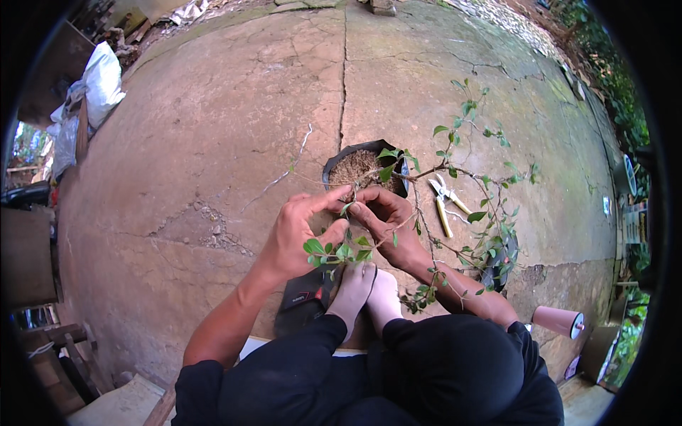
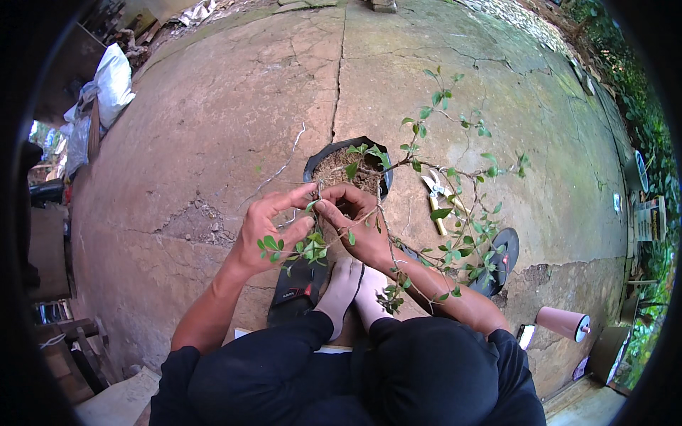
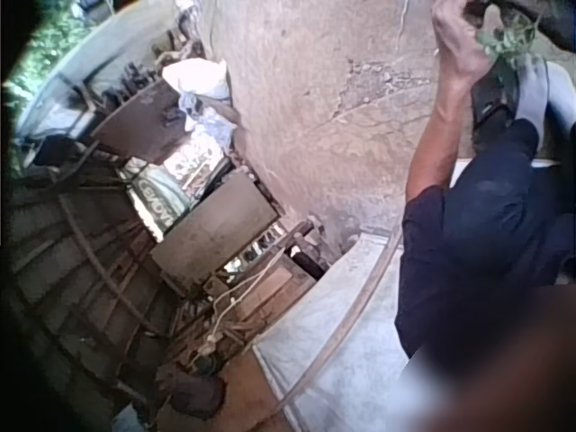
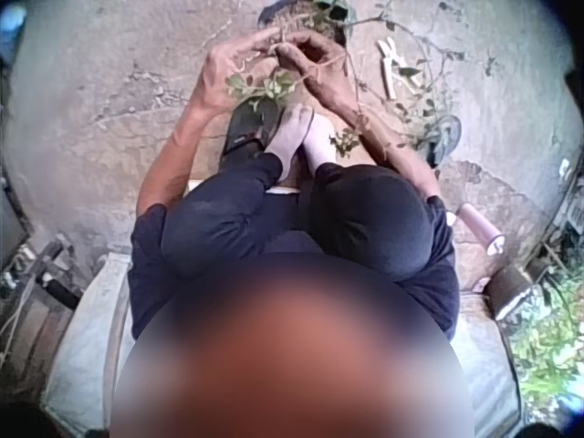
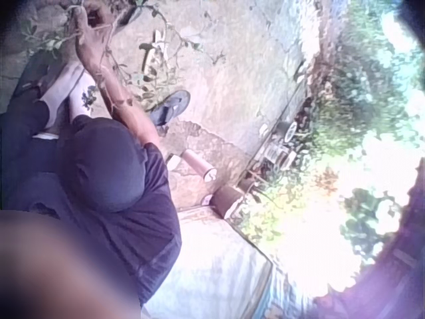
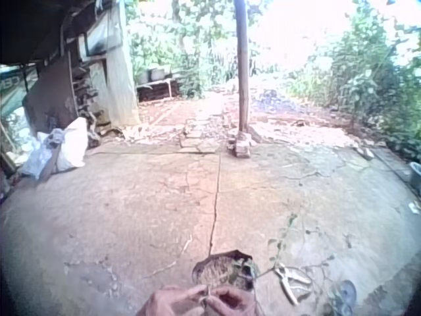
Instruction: The person sits on the floor and wraps thin wire around the branches of a small potted plant to shape them. They use both hands to bend and secure the wire, occasionally using pliers to cut the wire. The task continues throughout the clip with repeated wrapping and cutting actions.
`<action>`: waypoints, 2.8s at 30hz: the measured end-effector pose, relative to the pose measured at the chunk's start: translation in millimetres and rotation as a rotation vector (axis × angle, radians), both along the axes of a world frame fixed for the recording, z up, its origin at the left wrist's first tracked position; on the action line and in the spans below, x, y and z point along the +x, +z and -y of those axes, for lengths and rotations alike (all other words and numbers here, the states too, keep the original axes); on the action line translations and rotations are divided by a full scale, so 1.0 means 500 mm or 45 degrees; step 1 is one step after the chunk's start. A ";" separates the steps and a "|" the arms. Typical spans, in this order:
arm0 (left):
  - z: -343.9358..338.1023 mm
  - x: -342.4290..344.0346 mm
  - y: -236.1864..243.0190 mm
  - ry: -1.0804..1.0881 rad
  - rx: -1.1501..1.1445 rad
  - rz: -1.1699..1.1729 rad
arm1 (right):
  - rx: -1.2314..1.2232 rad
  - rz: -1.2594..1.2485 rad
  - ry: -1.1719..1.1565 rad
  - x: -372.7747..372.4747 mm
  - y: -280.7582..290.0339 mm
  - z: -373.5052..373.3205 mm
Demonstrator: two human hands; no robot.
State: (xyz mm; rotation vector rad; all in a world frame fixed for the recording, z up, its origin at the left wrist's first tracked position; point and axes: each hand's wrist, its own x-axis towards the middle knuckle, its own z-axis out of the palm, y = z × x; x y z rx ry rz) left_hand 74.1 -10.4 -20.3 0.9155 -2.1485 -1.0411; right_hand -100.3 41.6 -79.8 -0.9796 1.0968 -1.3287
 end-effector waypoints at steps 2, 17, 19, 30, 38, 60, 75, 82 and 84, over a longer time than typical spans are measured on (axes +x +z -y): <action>-0.002 0.000 0.006 0.013 -0.043 0.064 | -0.017 -0.025 0.021 -0.001 -0.002 0.000; -0.006 -0.010 0.019 0.111 0.303 -0.007 | -0.059 -0.122 0.017 -0.006 0.001 0.000; -0.002 -0.014 0.010 0.110 0.197 -0.089 | -0.054 -0.077 0.019 -0.004 0.005 -0.001; 0.004 -0.009 0.009 0.074 0.363 -0.099 | -0.153 -0.250 0.070 -0.008 0.009 -0.002; -0.001 -0.024 -0.018 0.194 -0.215 -0.027 | 0.158 0.183 0.095 -0.009 0.015 -0.001; 0.006 -0.001 -0.013 0.018 0.423 -0.156 | -0.011 0.033 0.079 -0.004 -0.011 -0.005; 0.003 -0.003 -0.005 0.077 0.247 0.034 | 0.186 -0.023 0.226 -0.019 0.014 -0.004; 0.011 -0.006 -0.020 0.088 0.401 -0.138 | 0.195 -0.067 0.228 -0.022 0.025 -0.003; 0.006 -0.013 -0.021 0.109 0.472 -0.206 | 0.206 -0.089 0.210 -0.022 0.020 -0.005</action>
